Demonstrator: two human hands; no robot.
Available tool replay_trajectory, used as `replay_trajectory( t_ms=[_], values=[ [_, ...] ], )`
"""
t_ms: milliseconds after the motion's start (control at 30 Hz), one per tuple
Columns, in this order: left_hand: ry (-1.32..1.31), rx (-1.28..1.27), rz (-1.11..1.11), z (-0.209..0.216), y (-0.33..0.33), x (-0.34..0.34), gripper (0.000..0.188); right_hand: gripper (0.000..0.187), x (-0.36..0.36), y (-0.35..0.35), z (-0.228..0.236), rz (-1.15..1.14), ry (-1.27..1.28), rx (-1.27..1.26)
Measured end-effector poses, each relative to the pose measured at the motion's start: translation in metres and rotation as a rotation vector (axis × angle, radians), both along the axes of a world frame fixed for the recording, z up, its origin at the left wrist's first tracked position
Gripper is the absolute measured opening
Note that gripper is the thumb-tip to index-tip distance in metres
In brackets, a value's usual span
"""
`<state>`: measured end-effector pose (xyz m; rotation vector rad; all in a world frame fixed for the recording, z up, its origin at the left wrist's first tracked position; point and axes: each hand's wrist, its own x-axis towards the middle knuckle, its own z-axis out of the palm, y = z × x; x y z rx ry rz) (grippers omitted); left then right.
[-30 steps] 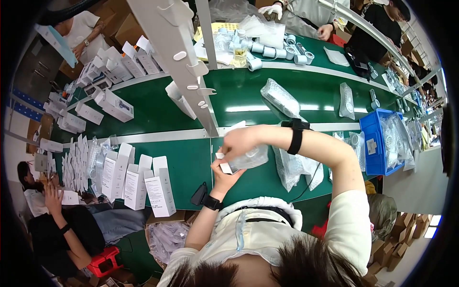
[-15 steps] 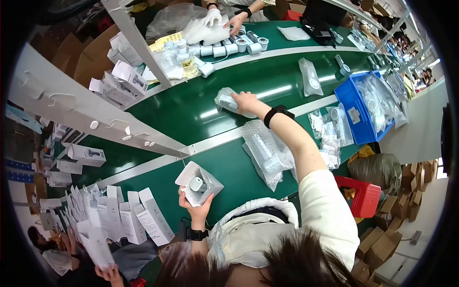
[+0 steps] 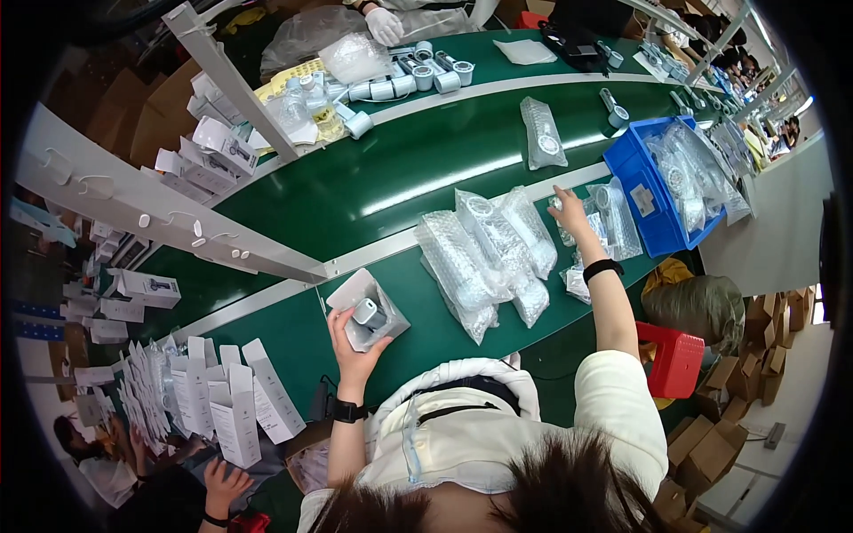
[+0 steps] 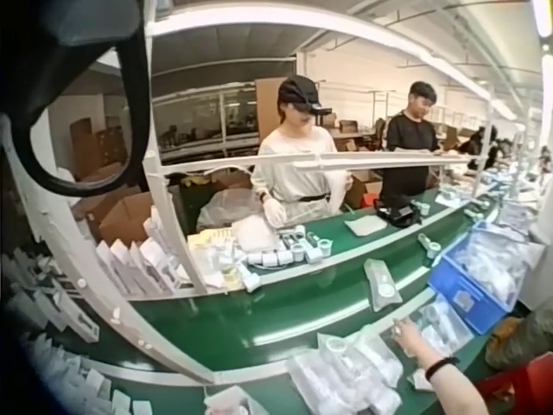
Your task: The person packages handheld fans by hand, placing a fan wrapped in bubble wrap and a charging cable into a box before setting it aside. They repeat this process for several fans, occasionally moving boxes and manuals to reach more items.
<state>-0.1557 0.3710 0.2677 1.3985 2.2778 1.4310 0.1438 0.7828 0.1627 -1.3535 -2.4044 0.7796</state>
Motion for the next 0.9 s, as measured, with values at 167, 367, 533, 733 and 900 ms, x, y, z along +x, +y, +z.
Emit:
replay_trajectory(
  t_ms=[167,367,533,733,900],
  values=[
    [0.038,-0.105,0.058,0.038,-0.015,0.014,0.034,0.080,0.002,0.011,0.002,0.006,-0.682,0.055],
    [0.011,-0.118,0.150,0.050,-0.001,0.022,0.012,0.043,0.027,0.002,0.057,0.122,-0.485,0.429],
    [-0.136,-0.192,0.161,0.050,0.013,0.014,0.009,0.031,-0.044,-0.069,0.169,0.236,0.325,0.120],
    [-0.135,-0.099,0.132,0.043,0.026,0.009,0.009,0.035,-0.144,-0.254,0.198,0.437,0.861,-0.238],
    [-0.133,-0.089,0.106,0.047,0.033,0.009,0.009,0.025,-0.168,-0.286,0.156,0.727,0.699,0.277]
  ],
)
